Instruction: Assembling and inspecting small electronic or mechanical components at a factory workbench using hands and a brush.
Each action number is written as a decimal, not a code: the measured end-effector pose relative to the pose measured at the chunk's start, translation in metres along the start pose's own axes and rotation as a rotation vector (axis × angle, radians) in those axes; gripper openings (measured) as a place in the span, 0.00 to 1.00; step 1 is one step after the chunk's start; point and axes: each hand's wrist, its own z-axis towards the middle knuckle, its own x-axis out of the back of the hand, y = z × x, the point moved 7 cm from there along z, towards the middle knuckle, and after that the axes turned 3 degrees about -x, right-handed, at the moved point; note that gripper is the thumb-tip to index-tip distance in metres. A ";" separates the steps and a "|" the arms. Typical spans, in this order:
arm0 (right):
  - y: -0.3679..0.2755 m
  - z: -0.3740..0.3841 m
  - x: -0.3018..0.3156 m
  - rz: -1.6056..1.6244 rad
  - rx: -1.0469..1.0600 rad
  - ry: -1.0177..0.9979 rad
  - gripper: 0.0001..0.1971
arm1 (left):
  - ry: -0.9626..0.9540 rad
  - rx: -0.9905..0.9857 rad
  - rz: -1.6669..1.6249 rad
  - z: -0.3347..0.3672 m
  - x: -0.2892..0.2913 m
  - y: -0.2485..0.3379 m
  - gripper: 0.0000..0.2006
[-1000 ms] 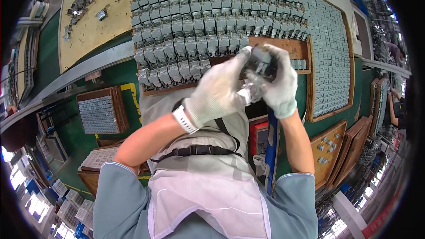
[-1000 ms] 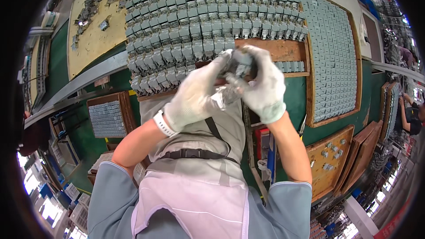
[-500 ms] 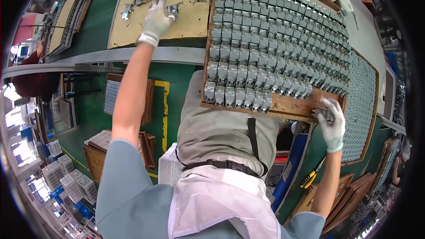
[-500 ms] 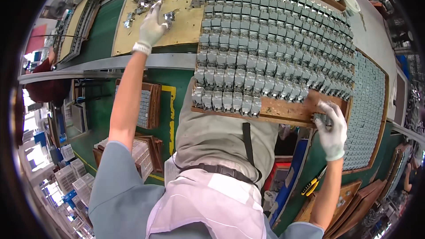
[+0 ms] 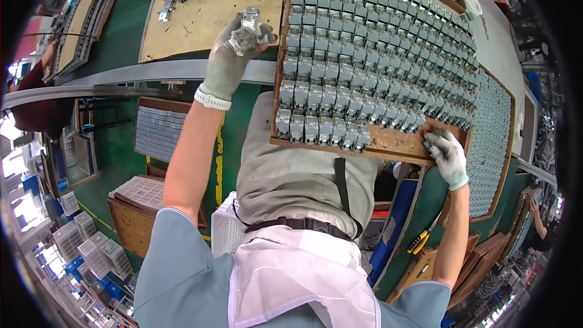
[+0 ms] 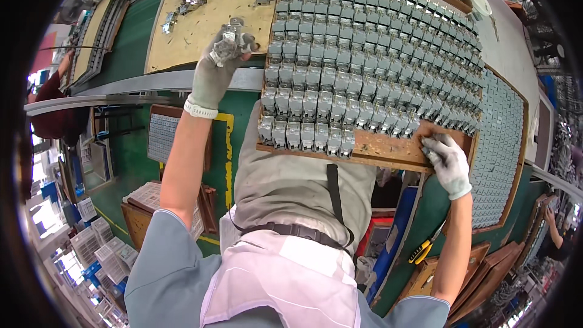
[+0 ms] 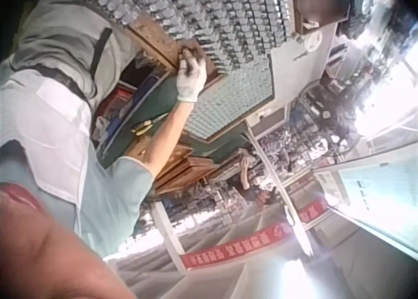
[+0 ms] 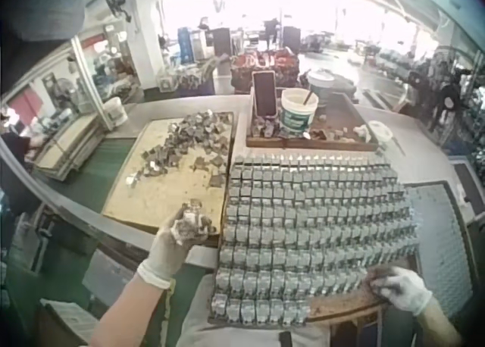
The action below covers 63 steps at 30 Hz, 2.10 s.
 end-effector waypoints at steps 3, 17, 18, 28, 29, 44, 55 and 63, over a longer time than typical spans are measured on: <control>-0.025 0.001 -0.005 -0.056 0.109 -0.003 0.17 | -0.072 0.078 -0.275 -0.017 -0.030 -0.002 0.20; -0.115 0.001 -0.010 1.140 0.082 0.276 0.19 | -0.495 0.392 0.147 -0.105 -0.180 0.008 0.32; -0.117 0.005 -0.023 1.245 0.053 0.210 0.20 | -0.517 0.347 0.276 -0.103 -0.182 -0.001 0.32; -0.141 -0.001 -0.021 0.708 0.134 0.252 0.17 | -0.534 0.102 0.721 -0.110 -0.203 0.006 0.19; -0.144 -0.001 -0.019 0.712 0.137 0.249 0.17 | -0.534 0.156 0.758 -0.110 -0.203 0.006 0.20; -0.147 -0.013 -0.021 0.496 0.285 0.343 0.19 | -0.880 -0.058 0.810 -0.101 -0.217 0.006 0.24; -0.118 -0.032 -0.016 0.562 0.250 0.207 0.33 | -1.051 -0.161 0.797 -0.112 -0.251 -0.002 0.31; -0.096 -0.041 -0.012 0.501 0.175 0.259 0.27 | -1.011 -0.217 0.793 -0.117 -0.271 -0.024 0.26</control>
